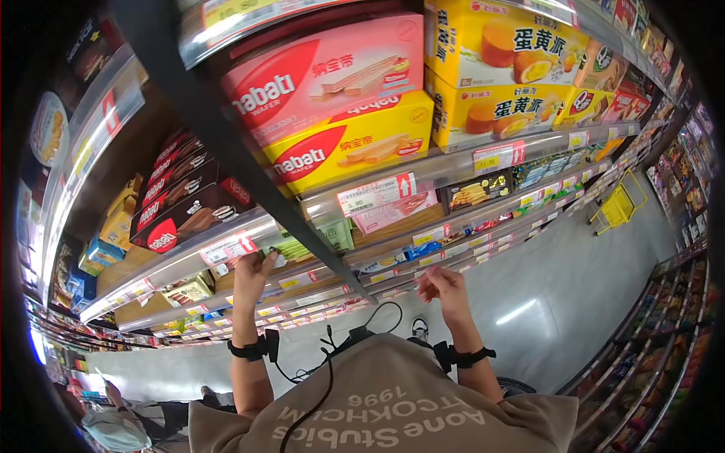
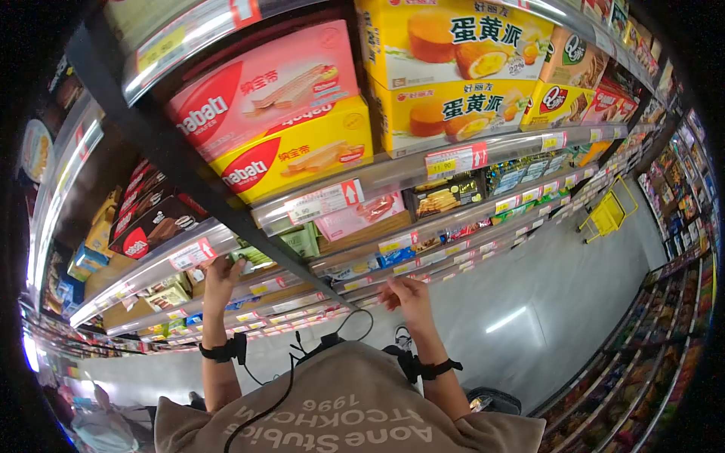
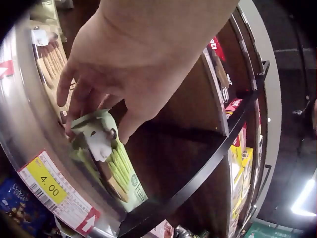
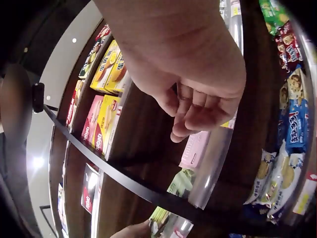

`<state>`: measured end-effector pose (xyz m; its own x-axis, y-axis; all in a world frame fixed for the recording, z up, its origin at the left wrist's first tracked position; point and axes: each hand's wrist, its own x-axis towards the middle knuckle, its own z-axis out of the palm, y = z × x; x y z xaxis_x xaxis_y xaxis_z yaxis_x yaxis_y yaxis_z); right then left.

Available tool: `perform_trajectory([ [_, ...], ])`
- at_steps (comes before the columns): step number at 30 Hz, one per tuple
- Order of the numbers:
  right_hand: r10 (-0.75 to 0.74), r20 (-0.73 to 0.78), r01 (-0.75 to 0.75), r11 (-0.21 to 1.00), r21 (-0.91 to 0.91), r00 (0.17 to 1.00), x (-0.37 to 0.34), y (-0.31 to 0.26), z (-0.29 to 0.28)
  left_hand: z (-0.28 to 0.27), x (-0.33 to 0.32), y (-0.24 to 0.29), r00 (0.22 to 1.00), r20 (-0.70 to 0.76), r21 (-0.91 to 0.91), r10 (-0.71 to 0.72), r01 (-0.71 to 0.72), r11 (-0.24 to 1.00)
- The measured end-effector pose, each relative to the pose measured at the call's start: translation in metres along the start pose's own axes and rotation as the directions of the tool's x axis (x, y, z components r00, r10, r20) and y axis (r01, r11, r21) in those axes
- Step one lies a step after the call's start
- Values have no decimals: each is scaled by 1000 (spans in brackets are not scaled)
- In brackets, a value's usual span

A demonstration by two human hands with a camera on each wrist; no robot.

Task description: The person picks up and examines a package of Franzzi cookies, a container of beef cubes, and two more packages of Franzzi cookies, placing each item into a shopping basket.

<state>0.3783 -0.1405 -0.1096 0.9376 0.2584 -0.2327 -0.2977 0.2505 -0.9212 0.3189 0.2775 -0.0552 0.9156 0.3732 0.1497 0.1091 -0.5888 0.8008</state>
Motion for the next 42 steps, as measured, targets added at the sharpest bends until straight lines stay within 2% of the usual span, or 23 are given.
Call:
perform_trajectory([
  [4, 4, -39, -4, 1000, 10, 999, 8, 1, -12, 6, -9, 17, 999, -27, 278, 26, -17, 960],
  [7, -10, -49, 10, 1000, -1, 999, 15, 5, -22, 16, -16, 31, 992, -34, 309, 119, -103, 946],
  [8, -21, -41, 21, 1000, 0, 999, 18, 3, -25, 18, -17, 30, 995, -2, 355, 95, -88, 931],
  [12, -46, -25, 46, 999, -11, 999, 26, -4, -33, 25, -21, 26, 993, -58, 335, 107, -81, 939],
  [15, -28, -27, 27, 999, -44, 999, 30, -13, -38, 29, -26, 21, 978, -117, 357, 172, -121, 926],
  [16, -26, -22, 25, 999, -48, 999, 33, -14, -40, 30, -27, 20, 987, -118, 341, 111, -65, 938],
  [19, -27, 1, 27, 997, -72, 1000, 40, -18, -44, 35, -33, 7, 971, -194, 287, 136, -76, 955],
  [23, -16, 33, 20, 994, -109, 999, 48, -29, -46, 34, -43, 8, 970, -223, 243, 96, -40, 969],
  [24, -9, 33, 13, 993, -115, 999, 51, -30, -46, 35, -48, 13, 974, -226, 232, 34, 20, 972],
  [28, 17, 70, -9, 993, -114, 997, 59, -29, -42, 34, -61, 22, 984, -179, 245, -10, 55, 968],
  [32, 8, 79, 2, 993, -116, 997, 56, -26, -30, 24, -67, 39, 982, -180, 155, -48, 76, 985],
  [35, -22, 60, 28, 994, -105, 998, 47, -22, -24, 15, -69, 38, 987, -126, 79, -102, 113, 990],
  [36, -39, 48, 44, 994, -96, 998, 43, -20, -23, 16, -70, 36, 983, -161, 80, -83, 96, 992],
  [42, -37, -38, 29, 980, -198, 999, 5, -7, -20, 9, -73, 27, 993, -112, 10, -23, 24, 1000],
])
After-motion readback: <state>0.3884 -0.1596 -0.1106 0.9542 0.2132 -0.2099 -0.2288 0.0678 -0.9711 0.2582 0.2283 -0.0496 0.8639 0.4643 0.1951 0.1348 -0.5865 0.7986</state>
